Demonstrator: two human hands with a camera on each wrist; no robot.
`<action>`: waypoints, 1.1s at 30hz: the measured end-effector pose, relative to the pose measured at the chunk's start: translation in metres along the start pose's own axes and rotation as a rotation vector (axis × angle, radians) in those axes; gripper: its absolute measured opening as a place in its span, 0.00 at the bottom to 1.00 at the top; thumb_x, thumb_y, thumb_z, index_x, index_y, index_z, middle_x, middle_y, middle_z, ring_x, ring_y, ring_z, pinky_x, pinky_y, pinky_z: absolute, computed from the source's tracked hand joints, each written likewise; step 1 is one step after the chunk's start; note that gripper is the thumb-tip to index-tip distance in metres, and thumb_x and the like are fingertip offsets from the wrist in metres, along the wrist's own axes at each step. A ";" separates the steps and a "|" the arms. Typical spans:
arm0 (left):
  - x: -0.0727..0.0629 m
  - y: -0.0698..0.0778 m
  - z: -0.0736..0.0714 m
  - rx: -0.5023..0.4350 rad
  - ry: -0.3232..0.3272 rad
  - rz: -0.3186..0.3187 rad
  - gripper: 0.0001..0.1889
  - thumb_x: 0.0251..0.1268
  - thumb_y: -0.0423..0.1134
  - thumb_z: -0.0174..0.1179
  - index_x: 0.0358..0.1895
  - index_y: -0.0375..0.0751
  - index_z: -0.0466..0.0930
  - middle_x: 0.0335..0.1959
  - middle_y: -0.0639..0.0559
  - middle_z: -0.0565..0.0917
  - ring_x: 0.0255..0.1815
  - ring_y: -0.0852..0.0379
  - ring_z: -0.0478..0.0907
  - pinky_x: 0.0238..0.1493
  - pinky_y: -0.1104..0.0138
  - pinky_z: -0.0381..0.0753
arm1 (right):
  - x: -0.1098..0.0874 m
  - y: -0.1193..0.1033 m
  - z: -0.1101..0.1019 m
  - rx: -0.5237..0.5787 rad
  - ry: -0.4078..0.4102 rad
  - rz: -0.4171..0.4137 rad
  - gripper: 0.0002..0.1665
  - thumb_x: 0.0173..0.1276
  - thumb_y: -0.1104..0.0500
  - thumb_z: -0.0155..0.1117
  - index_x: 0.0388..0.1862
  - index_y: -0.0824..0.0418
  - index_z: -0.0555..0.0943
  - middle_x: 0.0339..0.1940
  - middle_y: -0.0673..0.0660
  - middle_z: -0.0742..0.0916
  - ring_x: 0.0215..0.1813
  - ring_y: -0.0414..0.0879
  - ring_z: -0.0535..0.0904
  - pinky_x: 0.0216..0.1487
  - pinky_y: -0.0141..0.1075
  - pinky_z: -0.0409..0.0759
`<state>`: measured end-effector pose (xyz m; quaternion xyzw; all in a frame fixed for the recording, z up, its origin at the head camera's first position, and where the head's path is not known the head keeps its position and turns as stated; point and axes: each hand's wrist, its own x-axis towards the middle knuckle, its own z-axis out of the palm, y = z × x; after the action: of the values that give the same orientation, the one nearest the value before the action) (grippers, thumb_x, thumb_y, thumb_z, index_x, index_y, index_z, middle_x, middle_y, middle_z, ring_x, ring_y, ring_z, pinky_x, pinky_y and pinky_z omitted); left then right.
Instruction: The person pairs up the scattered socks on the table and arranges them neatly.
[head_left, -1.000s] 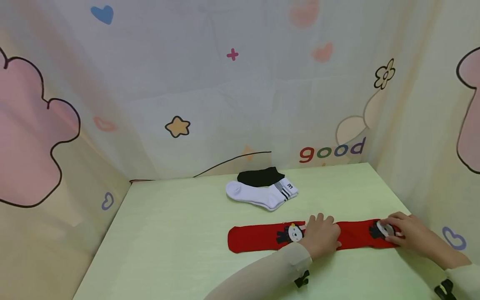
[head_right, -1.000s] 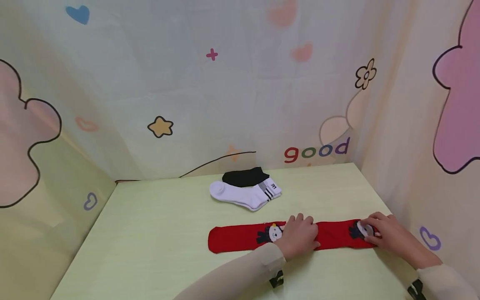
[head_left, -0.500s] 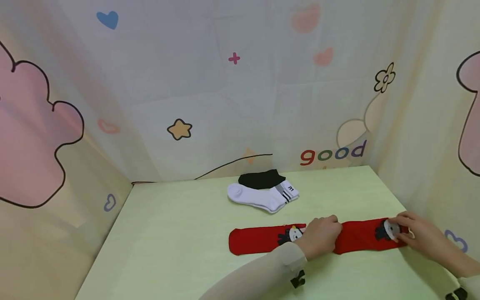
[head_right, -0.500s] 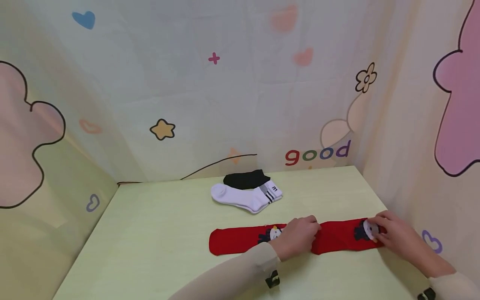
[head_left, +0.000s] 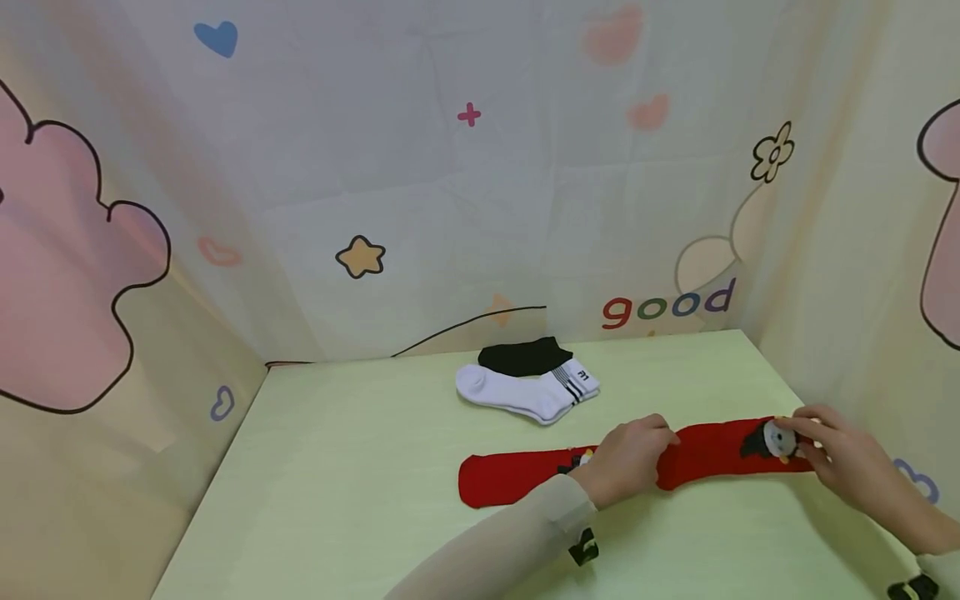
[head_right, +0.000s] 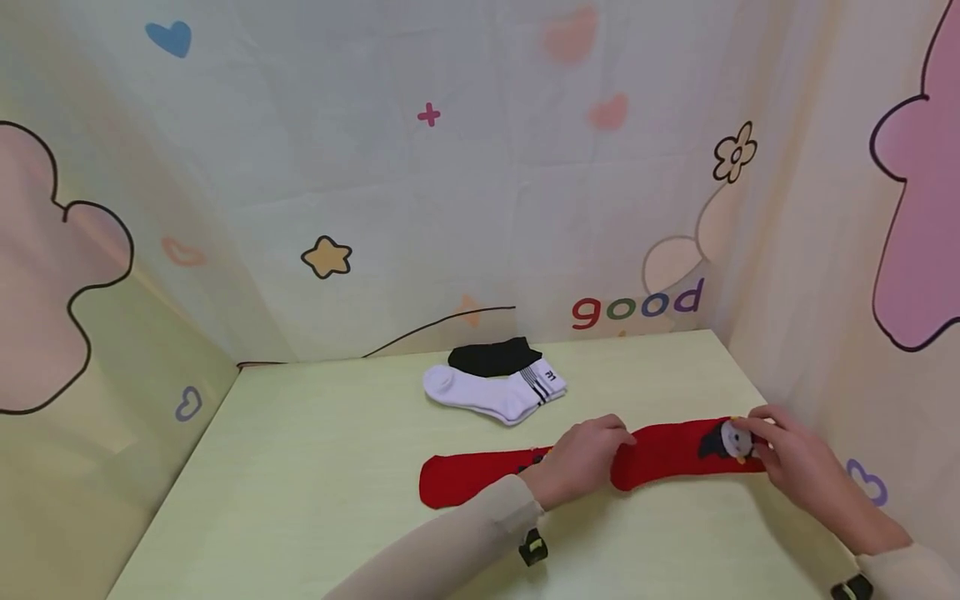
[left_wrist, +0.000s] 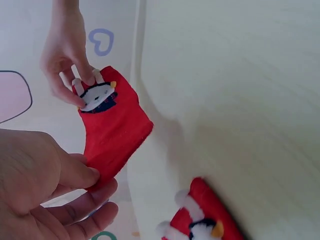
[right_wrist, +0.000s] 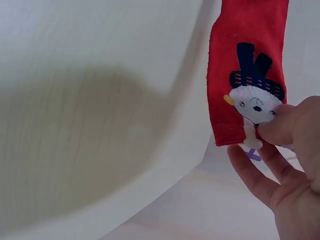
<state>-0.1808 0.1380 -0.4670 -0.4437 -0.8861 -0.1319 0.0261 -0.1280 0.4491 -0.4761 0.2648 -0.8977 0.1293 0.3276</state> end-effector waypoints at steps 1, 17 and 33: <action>-0.001 -0.002 -0.001 -0.004 0.009 0.002 0.22 0.63 0.39 0.72 0.61 0.50 0.84 0.54 0.60 0.81 0.49 0.70 0.76 0.51 0.83 0.74 | 0.002 -0.001 0.000 0.000 0.011 -0.005 0.05 0.74 0.67 0.62 0.42 0.67 0.84 0.40 0.62 0.80 0.24 0.41 0.72 0.22 0.24 0.66; -0.021 -0.022 -0.029 -0.109 0.076 -0.089 0.24 0.62 0.31 0.71 0.62 0.49 0.83 0.57 0.58 0.81 0.51 0.66 0.78 0.51 0.82 0.75 | 0.027 -0.017 0.000 0.000 0.049 -0.008 0.12 0.76 0.59 0.60 0.45 0.66 0.86 0.45 0.61 0.81 0.34 0.50 0.75 0.28 0.21 0.75; -0.044 -0.045 -0.041 -0.081 0.096 -0.102 0.22 0.63 0.31 0.70 0.62 0.46 0.84 0.55 0.56 0.82 0.53 0.63 0.78 0.54 0.79 0.76 | 0.049 -0.043 0.007 0.041 0.023 -0.008 0.35 0.34 0.82 0.77 0.47 0.64 0.87 0.44 0.58 0.83 0.38 0.51 0.78 0.40 0.15 0.74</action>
<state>-0.1928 0.0677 -0.4438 -0.3917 -0.8992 -0.1897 0.0440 -0.1394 0.3913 -0.4465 0.2734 -0.8899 0.1497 0.3330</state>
